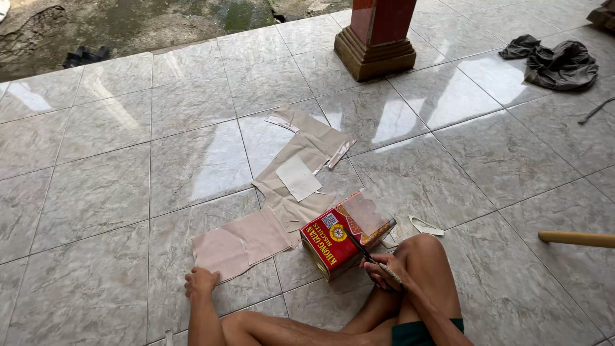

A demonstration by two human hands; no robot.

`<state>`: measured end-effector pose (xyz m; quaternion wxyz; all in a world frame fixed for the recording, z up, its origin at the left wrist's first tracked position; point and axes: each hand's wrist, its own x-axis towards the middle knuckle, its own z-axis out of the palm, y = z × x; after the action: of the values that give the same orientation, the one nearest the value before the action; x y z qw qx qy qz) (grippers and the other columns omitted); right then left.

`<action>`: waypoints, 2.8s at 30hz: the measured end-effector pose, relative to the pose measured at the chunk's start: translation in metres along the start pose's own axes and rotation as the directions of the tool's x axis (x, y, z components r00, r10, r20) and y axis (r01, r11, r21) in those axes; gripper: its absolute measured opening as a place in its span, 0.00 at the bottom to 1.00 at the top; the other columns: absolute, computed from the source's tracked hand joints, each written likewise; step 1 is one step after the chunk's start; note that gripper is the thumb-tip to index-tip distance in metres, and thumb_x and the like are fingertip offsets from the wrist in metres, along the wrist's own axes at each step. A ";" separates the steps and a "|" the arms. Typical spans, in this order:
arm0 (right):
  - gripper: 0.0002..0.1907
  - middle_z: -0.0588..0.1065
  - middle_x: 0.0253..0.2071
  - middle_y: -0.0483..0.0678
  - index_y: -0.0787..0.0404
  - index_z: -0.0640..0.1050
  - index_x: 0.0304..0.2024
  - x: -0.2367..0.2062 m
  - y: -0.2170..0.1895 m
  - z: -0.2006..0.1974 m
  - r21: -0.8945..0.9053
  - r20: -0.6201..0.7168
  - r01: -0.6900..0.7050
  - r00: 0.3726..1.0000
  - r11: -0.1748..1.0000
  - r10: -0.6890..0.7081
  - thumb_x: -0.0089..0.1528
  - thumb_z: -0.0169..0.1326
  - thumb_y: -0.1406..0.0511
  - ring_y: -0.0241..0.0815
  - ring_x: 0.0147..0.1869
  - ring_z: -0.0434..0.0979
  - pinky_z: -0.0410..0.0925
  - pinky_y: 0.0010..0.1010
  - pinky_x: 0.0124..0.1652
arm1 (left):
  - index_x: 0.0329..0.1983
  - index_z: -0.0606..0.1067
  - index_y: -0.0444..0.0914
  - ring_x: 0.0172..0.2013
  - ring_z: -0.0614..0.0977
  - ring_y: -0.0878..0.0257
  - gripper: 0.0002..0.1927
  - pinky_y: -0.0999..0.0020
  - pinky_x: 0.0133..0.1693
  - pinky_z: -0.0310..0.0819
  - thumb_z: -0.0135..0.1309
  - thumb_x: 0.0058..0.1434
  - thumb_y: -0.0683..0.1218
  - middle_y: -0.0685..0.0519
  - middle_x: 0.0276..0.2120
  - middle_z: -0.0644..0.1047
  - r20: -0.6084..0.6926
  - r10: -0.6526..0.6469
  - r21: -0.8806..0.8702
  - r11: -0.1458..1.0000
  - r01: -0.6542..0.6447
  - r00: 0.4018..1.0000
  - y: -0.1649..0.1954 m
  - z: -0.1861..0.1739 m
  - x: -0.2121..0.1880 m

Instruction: The person sits on a tiled floor and uses scissors to cut a piece of light-colored material along a pre-drawn outline. They trim the edges and separate the cut piece from the main sheet, then place the cut piece aside.

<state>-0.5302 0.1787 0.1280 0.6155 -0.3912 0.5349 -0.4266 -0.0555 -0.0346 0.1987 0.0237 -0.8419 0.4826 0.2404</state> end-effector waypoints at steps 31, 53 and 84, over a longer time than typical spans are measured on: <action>0.13 0.64 0.15 0.40 0.65 0.76 0.40 -0.024 0.009 -0.037 0.182 -0.207 0.262 0.952 0.948 -0.224 0.67 0.52 0.60 0.31 0.13 0.61 0.56 0.24 0.16 | 0.42 0.72 0.36 0.26 0.62 0.77 0.11 0.81 0.27 0.55 0.55 0.73 0.49 0.60 0.28 0.71 -0.613 0.352 -0.778 -0.113 -0.618 0.708 0.120 -0.071 -0.276; 0.18 0.67 0.18 0.48 0.63 0.69 0.28 -0.027 -0.002 -0.021 0.083 -0.448 0.242 0.876 0.967 -0.181 0.67 0.54 0.58 0.38 0.16 0.66 0.61 0.31 0.18 | 0.54 0.72 0.33 0.57 0.76 0.59 0.23 0.52 0.61 0.69 0.58 0.62 0.52 0.52 0.55 0.77 0.142 0.365 -0.778 -0.533 0.332 0.920 0.086 0.187 -0.292; 0.16 0.76 0.57 0.51 0.66 0.70 0.56 -0.033 -0.034 -0.049 -0.190 -0.474 0.384 0.770 0.904 -0.427 0.71 0.61 0.66 0.34 0.58 0.75 0.70 0.24 0.58 | 0.50 0.78 0.25 0.43 0.80 0.62 0.20 0.68 0.47 0.75 0.60 0.66 0.49 0.47 0.44 0.82 -0.149 0.201 -0.983 0.079 -0.168 0.968 0.084 0.185 -0.283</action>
<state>-0.5844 0.1976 0.1643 0.3306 -0.3968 0.5967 -0.6141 -0.3136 0.1978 0.1725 -0.5684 -0.5703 0.2995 0.5118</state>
